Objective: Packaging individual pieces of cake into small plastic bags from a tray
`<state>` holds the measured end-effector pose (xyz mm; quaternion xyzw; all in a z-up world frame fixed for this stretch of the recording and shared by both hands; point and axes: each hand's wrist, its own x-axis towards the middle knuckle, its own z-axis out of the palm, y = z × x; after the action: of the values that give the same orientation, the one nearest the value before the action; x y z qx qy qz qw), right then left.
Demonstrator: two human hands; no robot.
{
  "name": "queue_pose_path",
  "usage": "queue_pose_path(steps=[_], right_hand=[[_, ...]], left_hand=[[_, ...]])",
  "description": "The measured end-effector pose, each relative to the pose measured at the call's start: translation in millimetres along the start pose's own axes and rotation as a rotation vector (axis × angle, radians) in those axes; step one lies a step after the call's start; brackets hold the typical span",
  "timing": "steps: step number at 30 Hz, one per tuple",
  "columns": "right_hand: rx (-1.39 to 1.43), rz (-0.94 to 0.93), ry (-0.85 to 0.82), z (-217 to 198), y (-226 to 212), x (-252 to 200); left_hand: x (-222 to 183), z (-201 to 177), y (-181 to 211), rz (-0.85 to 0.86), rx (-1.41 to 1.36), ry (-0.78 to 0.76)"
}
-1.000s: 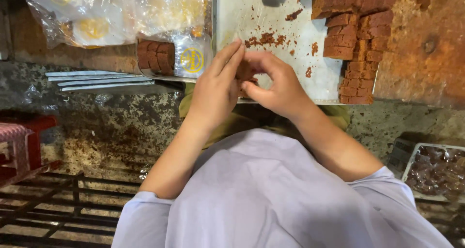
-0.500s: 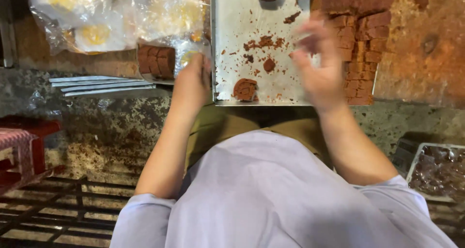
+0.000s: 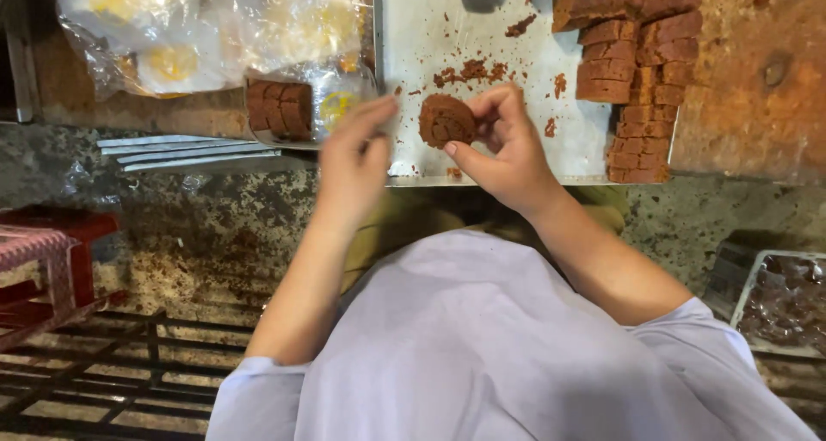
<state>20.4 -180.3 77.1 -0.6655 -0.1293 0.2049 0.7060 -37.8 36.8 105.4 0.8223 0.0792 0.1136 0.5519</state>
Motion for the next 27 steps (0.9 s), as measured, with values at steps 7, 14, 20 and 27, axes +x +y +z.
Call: queue_pose_path(steps=[7, 14, 20, 27], right_hand=[[-0.505, -0.450, 0.056, -1, -18, -3], [-0.570, -0.182, -0.168, -10, -50, -30], [-0.873, -0.236, -0.173, -26, -12, -25], [-0.829, -0.134, -0.142, -21, -37, -35]], left_hand=[[1, 38, 31, 0.310, 0.148, -0.059], [-9, 46, 26, 0.321, 0.208, -0.145], [-14, 72, 17, 0.616, 0.386, -0.132], [-14, 55, 71, 0.044, -0.252, -0.544]])
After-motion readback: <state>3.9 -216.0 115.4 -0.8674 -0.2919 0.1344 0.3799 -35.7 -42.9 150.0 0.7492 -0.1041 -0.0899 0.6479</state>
